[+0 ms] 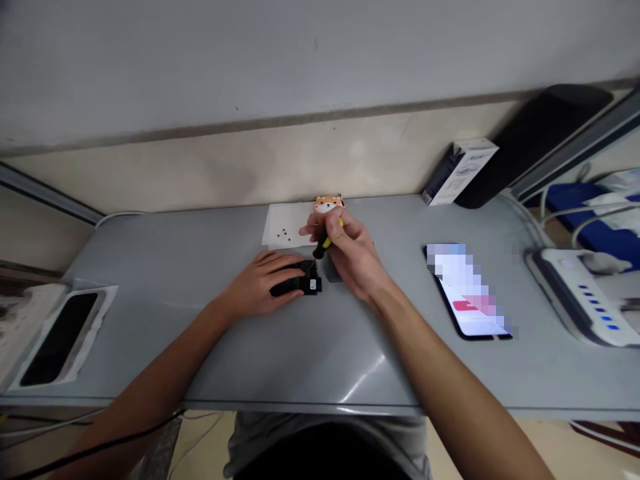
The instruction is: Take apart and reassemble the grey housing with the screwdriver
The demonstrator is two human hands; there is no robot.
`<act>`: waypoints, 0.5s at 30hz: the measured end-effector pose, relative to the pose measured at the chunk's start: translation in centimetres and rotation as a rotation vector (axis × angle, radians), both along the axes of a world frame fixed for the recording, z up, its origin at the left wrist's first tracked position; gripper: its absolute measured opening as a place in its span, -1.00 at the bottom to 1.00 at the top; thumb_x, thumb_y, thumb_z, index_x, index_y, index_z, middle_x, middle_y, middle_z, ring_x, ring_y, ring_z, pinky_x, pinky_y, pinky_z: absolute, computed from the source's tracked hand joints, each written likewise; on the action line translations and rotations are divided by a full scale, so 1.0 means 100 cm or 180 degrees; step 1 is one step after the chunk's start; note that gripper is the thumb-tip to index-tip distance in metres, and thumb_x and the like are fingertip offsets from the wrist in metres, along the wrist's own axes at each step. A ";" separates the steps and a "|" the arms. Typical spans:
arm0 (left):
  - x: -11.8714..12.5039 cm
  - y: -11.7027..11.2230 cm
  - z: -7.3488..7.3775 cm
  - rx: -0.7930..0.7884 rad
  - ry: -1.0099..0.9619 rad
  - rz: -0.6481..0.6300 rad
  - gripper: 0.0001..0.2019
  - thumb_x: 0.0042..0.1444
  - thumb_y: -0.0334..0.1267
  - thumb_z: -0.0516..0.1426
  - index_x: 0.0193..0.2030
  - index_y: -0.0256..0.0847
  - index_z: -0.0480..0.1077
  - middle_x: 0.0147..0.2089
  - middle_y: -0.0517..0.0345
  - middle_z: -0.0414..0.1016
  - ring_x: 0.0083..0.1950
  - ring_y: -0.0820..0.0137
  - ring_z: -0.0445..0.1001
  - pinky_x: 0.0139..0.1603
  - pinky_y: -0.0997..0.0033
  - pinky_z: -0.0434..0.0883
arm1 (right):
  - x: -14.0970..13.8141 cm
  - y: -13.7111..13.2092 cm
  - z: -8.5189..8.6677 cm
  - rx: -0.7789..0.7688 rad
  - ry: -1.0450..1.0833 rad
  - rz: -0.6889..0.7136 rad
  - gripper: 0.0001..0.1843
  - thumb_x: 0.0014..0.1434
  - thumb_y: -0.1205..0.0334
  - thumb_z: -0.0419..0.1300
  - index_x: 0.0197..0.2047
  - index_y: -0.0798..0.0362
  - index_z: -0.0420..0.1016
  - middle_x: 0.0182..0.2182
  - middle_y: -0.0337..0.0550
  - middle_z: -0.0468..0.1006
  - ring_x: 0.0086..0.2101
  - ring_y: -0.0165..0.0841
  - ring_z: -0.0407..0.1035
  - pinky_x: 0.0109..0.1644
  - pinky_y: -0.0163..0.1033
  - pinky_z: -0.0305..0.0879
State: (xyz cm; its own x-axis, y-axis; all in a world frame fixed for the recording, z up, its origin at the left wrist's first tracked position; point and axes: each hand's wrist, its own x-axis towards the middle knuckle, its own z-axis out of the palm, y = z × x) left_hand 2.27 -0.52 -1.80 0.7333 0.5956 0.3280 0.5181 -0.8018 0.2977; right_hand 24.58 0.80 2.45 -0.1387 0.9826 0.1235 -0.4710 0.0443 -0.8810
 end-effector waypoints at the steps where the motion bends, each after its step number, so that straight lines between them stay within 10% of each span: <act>1: 0.000 0.000 0.000 -0.0019 0.0012 0.0004 -0.73 0.46 -0.06 0.13 0.08 -0.13 0.55 0.21 -0.04 0.63 0.21 0.20 0.59 0.28 0.12 0.41 | 0.000 0.001 -0.002 -0.0002 0.0016 -0.0040 -0.41 0.03 -0.30 0.49 -0.37 -0.07 0.28 -0.39 -0.30 0.47 -0.38 -0.37 0.45 -0.25 -0.19 0.40; 5: -0.001 -0.001 0.000 -0.0073 0.0035 0.0015 -0.73 0.46 -0.06 0.14 0.09 -0.14 0.54 0.22 -0.05 0.63 0.24 0.19 0.58 0.31 0.11 0.41 | -0.003 0.002 -0.006 0.0208 -0.0222 -0.0292 -0.40 0.12 -0.32 0.42 -0.38 -0.08 0.20 -0.60 -0.45 0.19 -0.59 -0.46 0.16 -0.46 -0.26 0.21; 10: -0.001 0.000 -0.001 0.0072 -0.0053 -0.0012 -0.73 0.47 -0.06 0.13 0.08 -0.16 0.53 0.22 -0.05 0.63 0.20 0.20 0.60 0.28 0.12 0.42 | -0.004 0.000 0.004 0.0077 -0.0016 0.0036 -0.49 0.25 -0.39 0.24 -0.23 -0.08 0.48 -0.43 -0.27 0.37 -0.44 -0.38 0.32 -0.33 -0.19 0.34; 15: -0.002 0.000 0.000 -0.0032 0.0004 -0.0011 -0.73 0.46 -0.06 0.13 0.11 -0.13 0.54 0.25 -0.04 0.61 0.21 0.20 0.59 0.29 0.11 0.42 | -0.002 -0.001 -0.002 0.0144 -0.0067 0.0148 -0.45 0.14 -0.36 0.38 -0.37 -0.06 0.36 -0.42 -0.28 0.42 -0.43 -0.37 0.36 -0.29 -0.18 0.37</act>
State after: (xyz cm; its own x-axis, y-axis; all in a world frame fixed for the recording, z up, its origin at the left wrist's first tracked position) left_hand 2.11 -0.51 -1.82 0.7356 0.5964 0.3211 0.5158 -0.8005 0.3052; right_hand 24.42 0.65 2.30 -0.1872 0.9685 0.1642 -0.4548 0.0627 -0.8884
